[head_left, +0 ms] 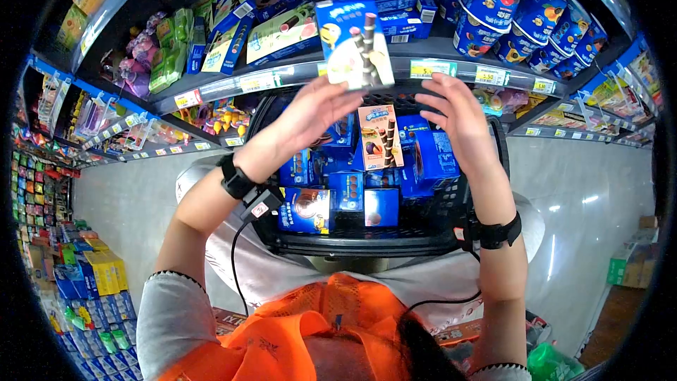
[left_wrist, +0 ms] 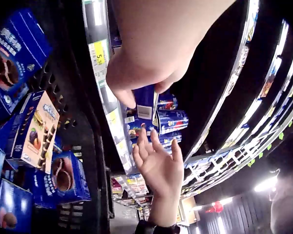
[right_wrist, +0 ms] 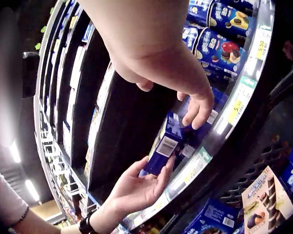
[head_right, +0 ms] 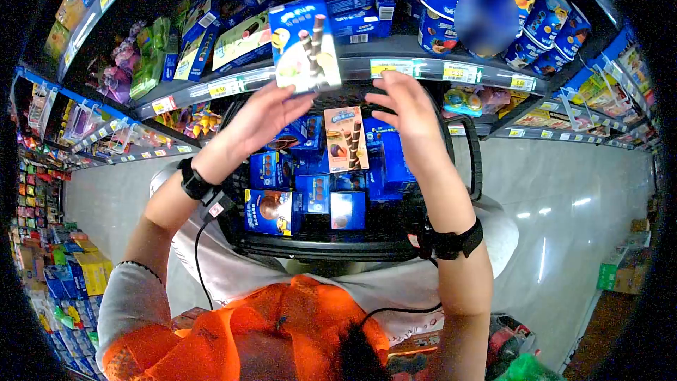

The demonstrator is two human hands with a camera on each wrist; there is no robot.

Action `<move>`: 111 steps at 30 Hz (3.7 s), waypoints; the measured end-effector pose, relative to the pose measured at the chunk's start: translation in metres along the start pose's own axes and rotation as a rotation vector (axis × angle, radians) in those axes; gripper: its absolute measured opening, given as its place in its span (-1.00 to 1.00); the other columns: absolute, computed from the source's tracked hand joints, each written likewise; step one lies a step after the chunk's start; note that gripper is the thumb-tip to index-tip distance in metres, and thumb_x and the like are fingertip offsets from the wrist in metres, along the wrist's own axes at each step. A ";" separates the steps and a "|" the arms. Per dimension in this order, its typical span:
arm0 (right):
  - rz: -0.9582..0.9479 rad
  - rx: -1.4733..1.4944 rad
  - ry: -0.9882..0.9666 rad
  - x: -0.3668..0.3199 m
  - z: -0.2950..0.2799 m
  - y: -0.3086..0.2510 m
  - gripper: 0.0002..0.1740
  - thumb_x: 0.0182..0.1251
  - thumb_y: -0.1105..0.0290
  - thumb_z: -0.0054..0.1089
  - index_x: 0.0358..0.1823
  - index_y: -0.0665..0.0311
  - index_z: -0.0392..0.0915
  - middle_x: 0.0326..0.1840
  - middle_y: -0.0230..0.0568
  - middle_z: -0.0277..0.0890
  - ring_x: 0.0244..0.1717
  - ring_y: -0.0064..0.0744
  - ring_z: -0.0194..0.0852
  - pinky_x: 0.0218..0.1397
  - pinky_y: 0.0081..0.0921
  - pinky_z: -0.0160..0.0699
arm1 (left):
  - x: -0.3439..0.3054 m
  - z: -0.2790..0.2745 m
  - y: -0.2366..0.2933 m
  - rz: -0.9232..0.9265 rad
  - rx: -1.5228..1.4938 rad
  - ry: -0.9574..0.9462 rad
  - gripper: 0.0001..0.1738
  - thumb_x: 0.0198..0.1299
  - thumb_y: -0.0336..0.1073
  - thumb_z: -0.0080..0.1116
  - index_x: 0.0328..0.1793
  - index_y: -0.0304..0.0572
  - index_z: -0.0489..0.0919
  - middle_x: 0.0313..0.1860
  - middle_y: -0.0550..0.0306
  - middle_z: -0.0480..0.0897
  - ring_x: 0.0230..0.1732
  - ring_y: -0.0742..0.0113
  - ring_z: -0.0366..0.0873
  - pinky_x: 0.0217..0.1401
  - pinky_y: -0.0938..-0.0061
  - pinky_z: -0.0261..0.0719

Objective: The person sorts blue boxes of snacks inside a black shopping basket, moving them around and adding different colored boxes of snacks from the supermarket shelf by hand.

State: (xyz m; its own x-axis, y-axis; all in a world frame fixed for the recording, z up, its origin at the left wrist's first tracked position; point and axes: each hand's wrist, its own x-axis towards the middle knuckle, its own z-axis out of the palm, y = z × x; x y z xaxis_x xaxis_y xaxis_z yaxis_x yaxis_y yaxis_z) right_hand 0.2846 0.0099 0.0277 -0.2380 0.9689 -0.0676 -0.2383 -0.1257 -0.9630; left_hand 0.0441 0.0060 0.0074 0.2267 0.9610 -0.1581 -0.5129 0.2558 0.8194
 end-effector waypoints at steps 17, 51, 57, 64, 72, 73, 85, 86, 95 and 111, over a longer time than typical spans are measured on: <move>0.152 0.373 0.208 0.017 0.012 0.032 -0.57 0.38 0.02 -0.19 0.03 0.18 0.38 -0.15 -0.31 0.51 -0.19 -0.47 0.53 -0.13 -0.50 0.53 | 0.013 -0.073 0.083 1.102 1.908 0.210 -0.57 0.02 -0.29 0.19 0.07 -0.11 0.44 0.06 0.04 0.48 0.10 0.08 0.42 0.11 0.32 0.42; 0.118 -0.026 0.059 0.007 0.023 0.049 -0.66 0.32 0.28 0.01 0.00 0.36 0.37 -0.18 -0.24 0.51 -0.15 -0.56 0.44 -0.08 -0.60 0.38 | -0.012 -0.042 0.042 0.873 1.861 -0.460 -0.19 -0.39 -0.25 0.40 0.15 -0.08 0.37 0.21 0.15 0.37 0.28 0.11 0.24 0.36 0.09 0.14; 0.319 0.015 -0.074 -0.006 0.046 0.063 -0.58 0.33 0.15 0.00 0.04 0.32 0.37 -0.12 -0.25 0.45 -0.08 -0.55 0.37 -0.02 -0.61 0.33 | -0.016 -0.037 0.032 0.809 1.729 -0.586 -0.23 -0.35 -0.26 0.36 0.15 -0.10 0.37 0.20 0.13 0.37 0.27 0.09 0.26 0.33 0.14 0.19; 0.443 0.175 -0.271 -0.011 0.047 0.065 -0.33 0.19 0.16 0.13 0.23 0.39 0.14 0.08 -0.13 0.35 0.08 -0.33 0.39 0.11 -0.42 0.39 | -0.019 -0.039 0.029 0.796 1.685 -0.554 -0.14 -0.29 -0.27 0.37 0.26 -0.13 0.28 0.29 -0.02 0.26 0.32 0.00 0.18 0.35 0.18 0.15; 0.290 0.387 -0.139 -0.006 0.048 0.054 -0.50 0.27 0.18 -0.04 0.13 0.38 0.30 0.07 -0.10 0.42 0.07 -0.33 0.42 0.18 -0.39 0.32 | -0.021 -0.038 0.000 -0.042 0.630 -0.093 -0.23 0.18 -0.10 0.11 0.37 -0.27 0.00 0.18 -0.06 0.35 0.09 0.25 0.41 0.07 0.42 0.45; 0.291 0.382 -0.145 -0.007 0.049 0.053 -0.50 0.27 0.18 -0.04 0.13 0.38 0.30 0.07 -0.10 0.42 0.07 -0.33 0.42 0.18 -0.39 0.32 | -0.025 -0.030 -0.001 -0.302 0.583 -0.223 -0.43 0.29 -0.03 -0.08 0.27 -0.27 0.22 0.00 0.05 0.49 -0.01 0.41 0.45 -0.07 0.52 0.50; 0.169 0.320 -0.147 0.005 0.028 0.036 -0.56 0.33 0.25 -0.10 0.13 0.39 0.27 0.06 -0.11 0.42 0.04 -0.36 0.44 0.05 -0.38 0.45 | -0.028 -0.019 0.010 0.184 0.464 0.173 -0.65 0.31 -0.20 -0.13 0.11 -0.26 0.34 -0.11 0.15 0.54 -0.09 0.51 0.50 -0.10 0.56 0.49; 0.159 0.314 -0.076 0.008 0.025 0.032 -0.57 0.33 0.29 -0.12 0.14 0.40 0.25 0.05 -0.12 0.42 0.03 -0.35 0.45 0.04 -0.40 0.47 | -0.028 -0.019 0.018 0.198 0.407 0.198 -0.65 0.31 -0.19 -0.15 0.10 -0.25 0.35 -0.13 0.16 0.54 -0.10 0.51 0.50 -0.09 0.57 0.48; 0.063 0.157 0.157 0.009 0.019 0.025 -0.57 0.33 0.31 -0.06 0.14 0.42 0.24 0.05 -0.10 0.41 0.04 -0.36 0.44 0.03 -0.44 0.47 | -0.029 -0.022 0.023 0.213 0.328 0.210 -0.61 0.33 -0.11 -0.20 0.14 -0.20 0.35 -0.08 0.19 0.52 -0.08 0.52 0.50 -0.04 0.56 0.46; 0.222 0.261 -0.087 -0.009 0.042 0.055 -0.56 0.39 0.23 -0.13 0.20 0.32 0.19 0.06 -0.19 0.37 0.07 -0.44 0.36 0.10 -0.44 0.37 | -0.029 -0.017 -0.012 0.176 0.380 0.139 -0.65 0.29 -0.20 -0.03 0.09 -0.26 0.41 -0.13 0.18 0.52 -0.12 0.56 0.43 -0.05 0.66 0.39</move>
State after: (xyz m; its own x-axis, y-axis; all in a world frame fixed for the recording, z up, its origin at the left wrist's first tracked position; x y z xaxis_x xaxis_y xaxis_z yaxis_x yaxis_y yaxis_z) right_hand 0.2339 -0.0150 -0.0139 -0.3877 0.8914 -0.2347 -0.4013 -0.3924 -0.8276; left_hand 0.0300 -0.0230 -0.0070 0.0361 0.9981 -0.0490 -0.1869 0.0549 0.9808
